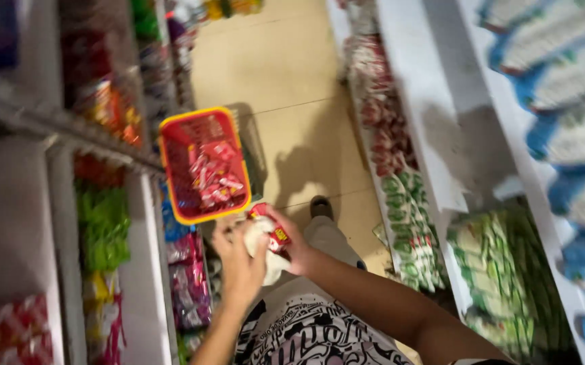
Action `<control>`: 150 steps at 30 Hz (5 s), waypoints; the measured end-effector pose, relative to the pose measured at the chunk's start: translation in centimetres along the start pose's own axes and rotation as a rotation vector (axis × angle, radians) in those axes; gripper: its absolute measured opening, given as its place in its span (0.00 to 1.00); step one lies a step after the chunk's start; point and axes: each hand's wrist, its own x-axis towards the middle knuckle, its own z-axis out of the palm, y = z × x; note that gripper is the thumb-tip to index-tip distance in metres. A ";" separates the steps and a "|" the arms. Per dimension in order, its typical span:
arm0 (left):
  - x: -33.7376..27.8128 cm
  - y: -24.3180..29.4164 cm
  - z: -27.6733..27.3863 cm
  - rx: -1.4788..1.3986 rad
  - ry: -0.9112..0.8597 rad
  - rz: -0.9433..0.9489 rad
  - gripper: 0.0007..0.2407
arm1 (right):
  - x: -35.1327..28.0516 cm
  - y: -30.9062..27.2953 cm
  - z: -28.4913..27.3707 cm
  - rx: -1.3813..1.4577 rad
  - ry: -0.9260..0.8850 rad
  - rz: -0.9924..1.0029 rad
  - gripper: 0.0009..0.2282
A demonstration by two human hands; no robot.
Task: Wiping down boxes of red dye wax and matches on a store shelf with a cloth.
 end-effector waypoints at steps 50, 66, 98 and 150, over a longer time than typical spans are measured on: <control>-4.0 12.1 -3.9 0.382 1.272 -0.295 0.17 | 6.5 -2.4 12.7 -0.296 -0.270 1.085 0.26; -16.7 10.9 -4.2 -0.418 1.414 -0.246 0.22 | -2.3 9.5 12.3 -0.360 -0.061 0.794 0.25; -20.5 9.4 -5.7 -0.871 1.460 -0.327 0.22 | -4.8 11.7 15.0 -0.551 -0.847 0.521 0.36; -14.4 5.5 -7.1 -1.130 1.635 -0.311 0.31 | 8.3 15.2 19.7 -1.069 -1.434 -0.419 0.14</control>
